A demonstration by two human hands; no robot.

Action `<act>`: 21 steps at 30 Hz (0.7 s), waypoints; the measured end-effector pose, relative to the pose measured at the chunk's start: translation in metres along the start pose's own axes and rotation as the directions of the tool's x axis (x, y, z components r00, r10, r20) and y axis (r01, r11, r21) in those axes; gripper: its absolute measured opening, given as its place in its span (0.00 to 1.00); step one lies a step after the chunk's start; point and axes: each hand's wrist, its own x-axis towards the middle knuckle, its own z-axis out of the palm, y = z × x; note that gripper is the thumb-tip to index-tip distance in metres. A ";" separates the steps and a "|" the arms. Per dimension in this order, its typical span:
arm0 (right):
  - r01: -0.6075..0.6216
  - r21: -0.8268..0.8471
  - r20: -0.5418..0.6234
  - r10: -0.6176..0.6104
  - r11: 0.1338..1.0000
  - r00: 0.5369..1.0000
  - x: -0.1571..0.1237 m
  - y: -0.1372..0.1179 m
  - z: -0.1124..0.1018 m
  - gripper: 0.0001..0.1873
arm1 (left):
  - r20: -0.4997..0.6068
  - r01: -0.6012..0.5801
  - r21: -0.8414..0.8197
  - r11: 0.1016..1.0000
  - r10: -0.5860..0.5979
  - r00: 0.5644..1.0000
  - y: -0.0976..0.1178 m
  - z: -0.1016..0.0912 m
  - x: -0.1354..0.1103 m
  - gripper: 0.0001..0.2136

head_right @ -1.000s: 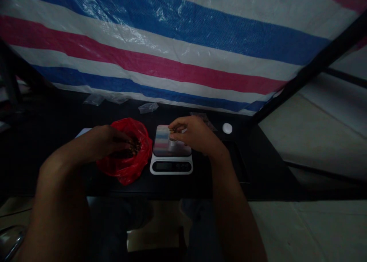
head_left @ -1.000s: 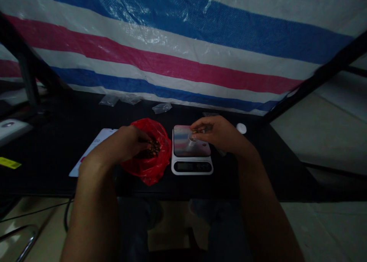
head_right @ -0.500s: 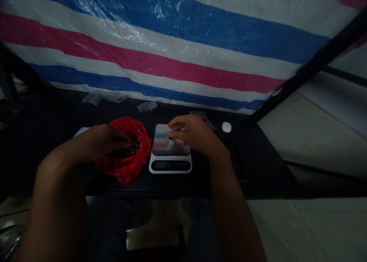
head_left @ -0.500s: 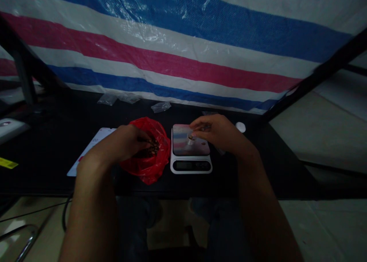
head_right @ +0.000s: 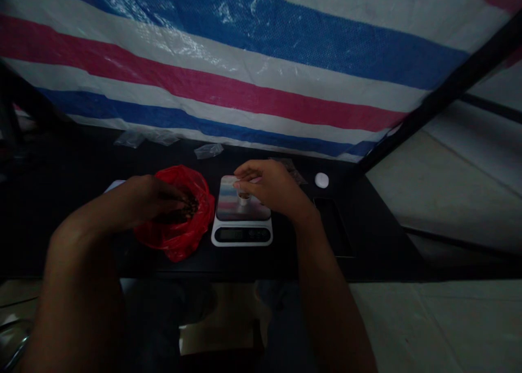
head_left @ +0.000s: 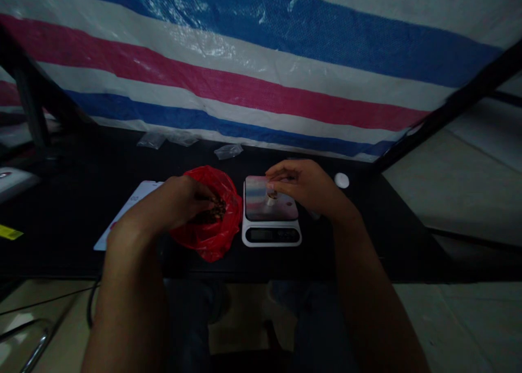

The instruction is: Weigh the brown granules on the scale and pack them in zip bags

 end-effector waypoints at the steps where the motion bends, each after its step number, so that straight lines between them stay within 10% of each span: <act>1: 0.002 0.008 0.003 -0.002 1.000 1.000 0.000 -0.001 0.001 0.08 | 0.000 -0.002 -0.001 1.000 0.002 1.000 -0.001 0.000 0.000 0.15; 10: -0.053 -0.093 -0.032 0.051 0.994 0.998 -0.007 -0.001 -0.017 0.07 | -0.056 -0.039 -0.056 0.998 0.036 0.998 -0.004 0.003 0.000 0.13; 17: -0.257 -0.439 0.234 0.386 0.861 0.892 -0.014 0.008 -0.027 0.08 | -0.149 -0.087 -0.036 0.996 0.081 0.986 -0.004 0.005 0.002 0.13; 21: -0.225 -0.463 0.150 0.327 0.857 0.933 -0.014 0.005 -0.028 0.08 | -0.194 -0.126 -0.023 0.992 0.119 0.974 0.004 0.004 0.002 0.10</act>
